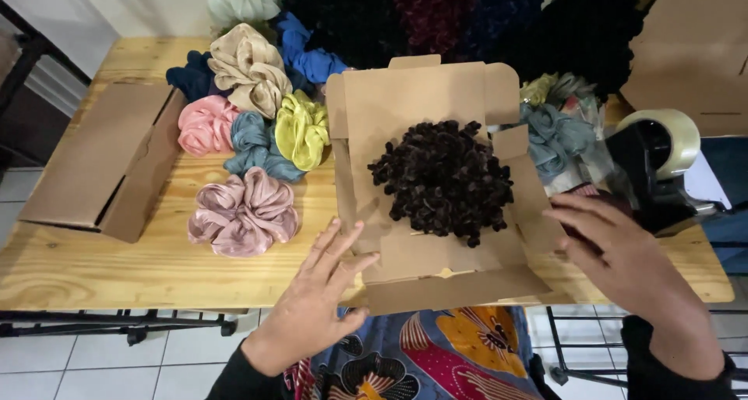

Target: The person is packaging various colored scrunchies into a cardboard box and then performing detailed assembly or inspection on a maroon scrunchie.

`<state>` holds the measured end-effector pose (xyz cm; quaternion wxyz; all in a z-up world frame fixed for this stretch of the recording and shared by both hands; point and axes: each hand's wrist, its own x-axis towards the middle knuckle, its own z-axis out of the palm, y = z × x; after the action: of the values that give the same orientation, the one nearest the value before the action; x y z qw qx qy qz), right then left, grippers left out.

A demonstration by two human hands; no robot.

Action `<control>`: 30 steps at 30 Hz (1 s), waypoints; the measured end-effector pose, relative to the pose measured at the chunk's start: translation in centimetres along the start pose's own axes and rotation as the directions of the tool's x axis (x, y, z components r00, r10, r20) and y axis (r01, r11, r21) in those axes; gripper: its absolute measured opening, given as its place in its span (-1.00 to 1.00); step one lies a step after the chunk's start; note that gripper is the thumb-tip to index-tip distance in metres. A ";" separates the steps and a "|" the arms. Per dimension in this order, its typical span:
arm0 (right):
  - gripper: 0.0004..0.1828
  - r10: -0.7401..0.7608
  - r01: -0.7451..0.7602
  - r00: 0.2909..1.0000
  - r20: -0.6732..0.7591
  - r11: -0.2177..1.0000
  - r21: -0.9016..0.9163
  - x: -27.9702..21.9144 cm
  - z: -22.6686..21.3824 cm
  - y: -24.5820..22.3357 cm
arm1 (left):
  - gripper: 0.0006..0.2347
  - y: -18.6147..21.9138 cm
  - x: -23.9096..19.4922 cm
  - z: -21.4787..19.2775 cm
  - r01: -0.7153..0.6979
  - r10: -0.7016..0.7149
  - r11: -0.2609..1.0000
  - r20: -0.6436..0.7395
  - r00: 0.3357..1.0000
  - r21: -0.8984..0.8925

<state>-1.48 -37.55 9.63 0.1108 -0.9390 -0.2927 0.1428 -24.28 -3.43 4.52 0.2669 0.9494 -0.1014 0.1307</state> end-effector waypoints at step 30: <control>-0.82 -0.687 0.633 0.704 -0.181 0.722 -0.280 3.6 4.9 -3.4 | -0.86 -1.6 3.9 0.2 -0.167 0.175 0.982 -0.091 0.980 0.089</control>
<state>-1.98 -32.12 5.32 0.1004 -0.7871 -0.6050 -0.0664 -20.11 -2.66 4.82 0.2207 0.9396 -0.1643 0.2037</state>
